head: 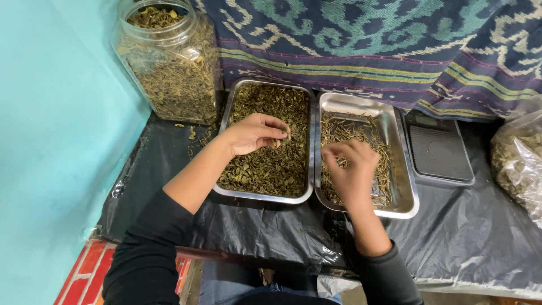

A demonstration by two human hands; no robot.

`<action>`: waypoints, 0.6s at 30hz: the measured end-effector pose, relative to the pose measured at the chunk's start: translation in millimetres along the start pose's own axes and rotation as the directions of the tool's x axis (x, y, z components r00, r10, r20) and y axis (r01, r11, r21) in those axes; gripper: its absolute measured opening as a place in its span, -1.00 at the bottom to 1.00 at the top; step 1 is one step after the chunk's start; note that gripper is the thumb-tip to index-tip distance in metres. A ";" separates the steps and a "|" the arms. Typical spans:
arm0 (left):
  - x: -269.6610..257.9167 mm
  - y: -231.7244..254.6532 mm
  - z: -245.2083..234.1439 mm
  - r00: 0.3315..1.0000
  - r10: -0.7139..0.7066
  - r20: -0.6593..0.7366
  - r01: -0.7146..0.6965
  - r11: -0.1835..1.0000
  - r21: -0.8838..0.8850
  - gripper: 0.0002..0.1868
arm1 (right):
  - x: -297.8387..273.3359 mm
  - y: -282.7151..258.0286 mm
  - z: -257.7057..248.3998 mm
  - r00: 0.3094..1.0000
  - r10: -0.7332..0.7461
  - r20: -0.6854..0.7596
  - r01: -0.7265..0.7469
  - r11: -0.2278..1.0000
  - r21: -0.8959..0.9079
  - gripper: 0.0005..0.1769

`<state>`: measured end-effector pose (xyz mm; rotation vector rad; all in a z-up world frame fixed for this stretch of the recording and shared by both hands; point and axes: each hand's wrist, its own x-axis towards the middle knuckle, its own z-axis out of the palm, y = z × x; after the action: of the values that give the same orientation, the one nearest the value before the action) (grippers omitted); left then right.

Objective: Sorting dried tea leaves by hand to remove stems and debris, transferring them between metal trays.

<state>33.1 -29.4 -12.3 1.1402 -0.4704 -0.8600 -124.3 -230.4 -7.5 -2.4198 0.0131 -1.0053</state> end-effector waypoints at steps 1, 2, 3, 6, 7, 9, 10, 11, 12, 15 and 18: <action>-1.1 1.4 -1.0 1.000 0.001 -0.002 -0.001 1.000 0.002 -0.76 | 0.0 7.5 -7.4 1.000 -0.001 -0.001 0.001 1.000 0.003 -0.95; -2.8 2.6 -2.1 1.000 0.001 0.000 -0.001 1.000 0.008 -0.76 | 0.2 14.8 -14.7 0.999 0.041 0.017 -0.034 0.956 -0.292 -0.80; -4.6 3.6 -3.3 1.000 0.001 0.001 -0.001 1.000 0.013 -0.76 | 0.1 22.1 -21.9 0.996 0.086 0.022 -0.059 0.825 -0.562 -0.62; -9.5 6.4 -0.8 1.000 0.015 -0.006 -0.015 1.000 0.003 -0.77 | -2.4 37.2 -41.1 0.956 0.286 0.064 -0.211 0.825 -0.524 -0.21; -8.7 6.6 -2.1 1.000 0.013 -0.004 -0.013 1.000 0.002 -0.77 | -3.5 46.8 -40.9 0.955 0.288 0.063 -0.214 0.824 -0.525 -0.21; -8.1 6.1 -5.3 1.000 0.015 -0.017 -0.015 1.000 0.003 -0.75 | -6.4 65.8 -39.4 0.961 0.275 -0.009 -0.249 0.856 -0.453 -0.32; -8.8 11.7 -4.9 1.000 0.020 -0.019 -0.020 1.000 0.006 -0.75 | -6.1 64.6 -38.9 0.963 0.270 -0.011 -0.246 0.858 -0.450 -0.32; -9.7 17.7 -4.4 0.997 0.044 -0.070 -0.044 0.999 -0.005 -0.77 | -5.4 63.0 -38.5 0.963 0.270 -0.025 -0.255 0.874 -0.413 -0.39; -10.9 24.7 -4.7 0.990 0.067 -0.123 -0.069 0.997 -0.014 -0.78 | -4.1 61.2 -37.2 0.963 0.268 -0.038 -0.263 0.890 -0.374 -0.46; -24.9 77.7 -0.7 0.938 0.186 -0.291 -0.222 0.971 -0.094 -0.81 | -2.0 49.8 -37.7 0.959 0.282 0.028 -0.266 0.928 -0.260 -0.53; -40.3 138.7 11.5 0.814 0.307 -0.493 -0.391 0.917 -0.074 -0.57 | 2.7 44.2 -39.8 0.912 0.371 0.171 -0.325 0.913 -0.247 -0.53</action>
<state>49.0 17.7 123.8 1.0148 -0.1813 -0.2695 -140.7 -287.5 -2.6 -2.5811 0.4878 -0.6005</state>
